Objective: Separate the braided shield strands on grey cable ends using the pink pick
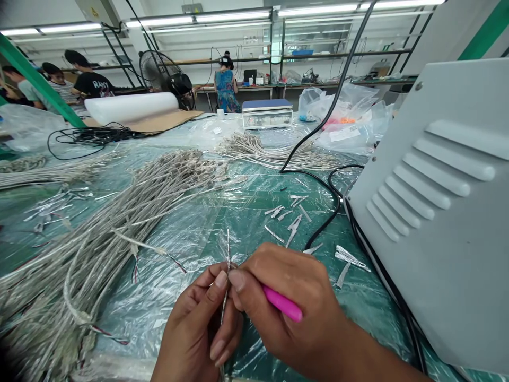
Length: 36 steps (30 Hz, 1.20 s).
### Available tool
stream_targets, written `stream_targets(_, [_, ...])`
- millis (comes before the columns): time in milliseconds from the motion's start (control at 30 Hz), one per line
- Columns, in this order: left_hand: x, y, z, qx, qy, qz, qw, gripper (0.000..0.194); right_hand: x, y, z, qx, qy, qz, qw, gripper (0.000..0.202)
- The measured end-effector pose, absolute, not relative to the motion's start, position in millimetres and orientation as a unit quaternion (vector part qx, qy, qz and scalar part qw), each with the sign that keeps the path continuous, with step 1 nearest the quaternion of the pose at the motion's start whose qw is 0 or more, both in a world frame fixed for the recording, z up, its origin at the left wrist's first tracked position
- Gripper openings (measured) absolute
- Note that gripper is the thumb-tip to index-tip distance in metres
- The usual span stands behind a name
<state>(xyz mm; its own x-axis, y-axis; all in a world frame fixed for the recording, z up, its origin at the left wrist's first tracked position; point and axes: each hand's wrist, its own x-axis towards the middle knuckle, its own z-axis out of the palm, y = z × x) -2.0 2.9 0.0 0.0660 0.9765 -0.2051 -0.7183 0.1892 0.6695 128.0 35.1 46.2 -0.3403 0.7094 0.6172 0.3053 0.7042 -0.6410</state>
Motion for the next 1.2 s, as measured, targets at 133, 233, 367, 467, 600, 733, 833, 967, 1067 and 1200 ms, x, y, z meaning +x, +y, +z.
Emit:
stream_targets(133, [-2.7, 2.4, -3.1, 0.199, 0.317, 0.605, 0.703, 0.013, 128.0, 34.6, 46.0, -0.305, -0.806, 0.198, 0.467, 0.018])
stream_targets(233, [-3.2, 2.7, -4.6, 0.194, 0.304, 0.609, 0.706, 0.012, 128.3, 34.7, 44.9, -0.287, -0.829, 0.184, 0.444, 0.015])
stream_targets(367, [-3.0, 3.5, -4.6, 0.202, 0.303, 0.601, 0.711, 0.013, 128.8, 34.4, 41.0, -0.305, -0.845, 0.162, 0.408, 0.014])
stream_targets(467, [-3.0, 4.0, -1.7, 0.213, 0.319, 0.597, 0.704, 0.011, 129.9, 36.0, 37.5, -0.360, -0.821, 0.131, 0.423, 0.018])
stream_targets(600, [-3.7, 3.8, 3.9, 0.209, 0.340, 0.589, 0.702, 0.008, 133.1, 43.2, 33.3, -0.453, -0.753, 0.105, 0.466, 0.023])
stream_targets(733, [-3.8, 3.1, 6.9, 0.208, 0.347, 0.588, 0.700, 0.008, 133.7, 48.0, 31.0, -0.482, -0.740, 0.162, 0.441, 0.022])
stream_targets(833, [-3.6, 3.3, 7.0, 0.208, 0.346, 0.589, 0.700, 0.008, 130.2, 46.2, 31.4, -0.485, -0.740, 0.225, 0.408, 0.021])
stream_targets(967, [-3.2, 3.6, 6.4, 0.209, 0.348, 0.586, 0.701, 0.009, 125.1, 43.1, 33.7, -0.492, -0.730, 0.288, 0.377, 0.018])
stream_targets(1067, [-3.0, 3.6, 5.7, 0.214, 0.353, 0.585, 0.699, 0.008, 123.9, 42.3, 35.6, -0.482, -0.728, 0.313, 0.374, 0.015])
stream_targets(1200, [-2.4, 3.0, 4.5, 0.210, 0.356, 0.588, 0.696, 0.008, 122.7, 41.4, 37.5, -0.472, -0.732, 0.326, 0.368, 0.016])
